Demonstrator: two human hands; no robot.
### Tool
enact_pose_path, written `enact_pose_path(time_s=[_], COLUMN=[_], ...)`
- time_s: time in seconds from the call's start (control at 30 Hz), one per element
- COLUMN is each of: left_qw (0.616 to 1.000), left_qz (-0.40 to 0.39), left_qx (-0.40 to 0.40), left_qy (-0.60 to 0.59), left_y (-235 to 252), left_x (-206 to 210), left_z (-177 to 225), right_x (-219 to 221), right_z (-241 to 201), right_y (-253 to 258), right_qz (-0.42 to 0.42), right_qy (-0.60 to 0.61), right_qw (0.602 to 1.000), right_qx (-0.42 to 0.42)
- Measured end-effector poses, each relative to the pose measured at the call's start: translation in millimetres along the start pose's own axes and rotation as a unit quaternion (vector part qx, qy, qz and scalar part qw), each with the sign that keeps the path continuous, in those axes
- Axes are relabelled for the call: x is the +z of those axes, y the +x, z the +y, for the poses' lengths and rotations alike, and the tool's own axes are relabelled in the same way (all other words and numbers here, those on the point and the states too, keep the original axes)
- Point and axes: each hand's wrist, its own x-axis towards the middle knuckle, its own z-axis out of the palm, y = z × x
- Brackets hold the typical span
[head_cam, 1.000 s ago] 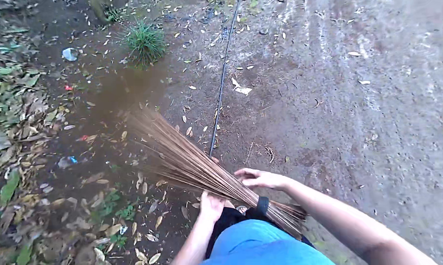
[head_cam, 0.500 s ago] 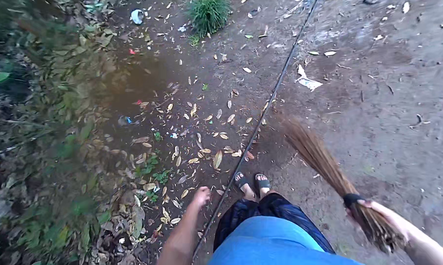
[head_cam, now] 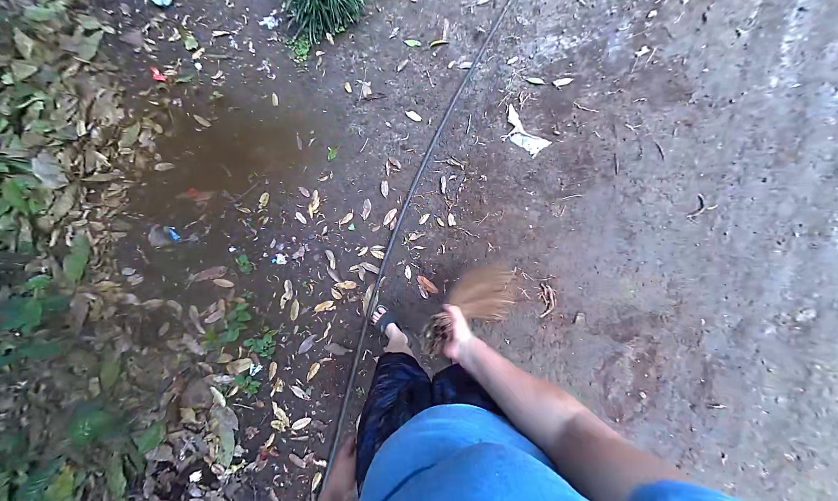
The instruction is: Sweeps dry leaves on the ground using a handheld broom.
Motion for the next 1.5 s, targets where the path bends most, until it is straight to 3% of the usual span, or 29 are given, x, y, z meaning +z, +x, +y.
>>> enact_pose_path(time_s=[0.07,0.17,0.2,0.3,0.47,0.53,0.63,0.73,0.83,0.9,0.97,1.07,1.23,1.37,1.5], left_qw=[0.999,0.999,0.999,1.0,1.0,0.999,0.998,0.998,0.999,0.998,0.997,0.995,0.998,0.997,0.997], left_qz=[-0.008,-0.021,-0.025,-0.015,-0.002,0.004,0.024,0.008,0.009,0.016,0.026,0.017,-0.002,0.02,0.038], left_qx=[0.008,0.007,0.002,-0.014,0.015,0.037,0.052,0.049,0.012,-0.02,-0.049,-0.068,0.015,0.06,0.062], left_qy=[0.035,0.03,0.021,0.011,0.011,0.003,-0.015,0.026,0.051,0.058,0.061,0.073,0.068,0.035,0.024], left_y=[12,42,55,90,135,142,148,157,168,181,192,201,210,201,183], left_x=[-8,-31,-38,-59,-105,-121,-144,-167,-183,-190,-190,-179,-145,-108,-73], left_z=[13,37,47,87,159,186,212,215,212,206,208,235,314,378,408], right_x=[28,-7,-26,-69,-113,-96,-37,42,104,103,65,-4,-89,-102,-57], right_z=[18,-5,-21,-72,-107,-118,-143,-144,-104,-89,-97,-132,-204,-305,-416], right_y=[3,13,6,-56,-116,-99,-23,58,86,76,50,-16,-96,-70,26], right_qz=[-0.124,-0.326,-0.35,-0.295,-0.071,0.024,0.1,0.095,0.012,-0.08,-0.149,-0.167,-0.022,0.098,0.135], right_qy=[-0.093,-0.22,-0.267,-0.38,-0.324,-0.237,-0.074,0.057,-0.06,-0.151,-0.223,-0.283,-0.251,-0.111,0.069], right_qw=[0.983,0.909,0.887,0.871,0.943,0.97,0.983,0.984,0.998,0.985,0.963,0.944,0.967,0.979,0.965], right_qx=[0.101,0.136,0.138,0.098,-0.011,-0.05,-0.137,-0.136,-0.024,0.036,0.032,0.032,-0.038,-0.138,-0.216])
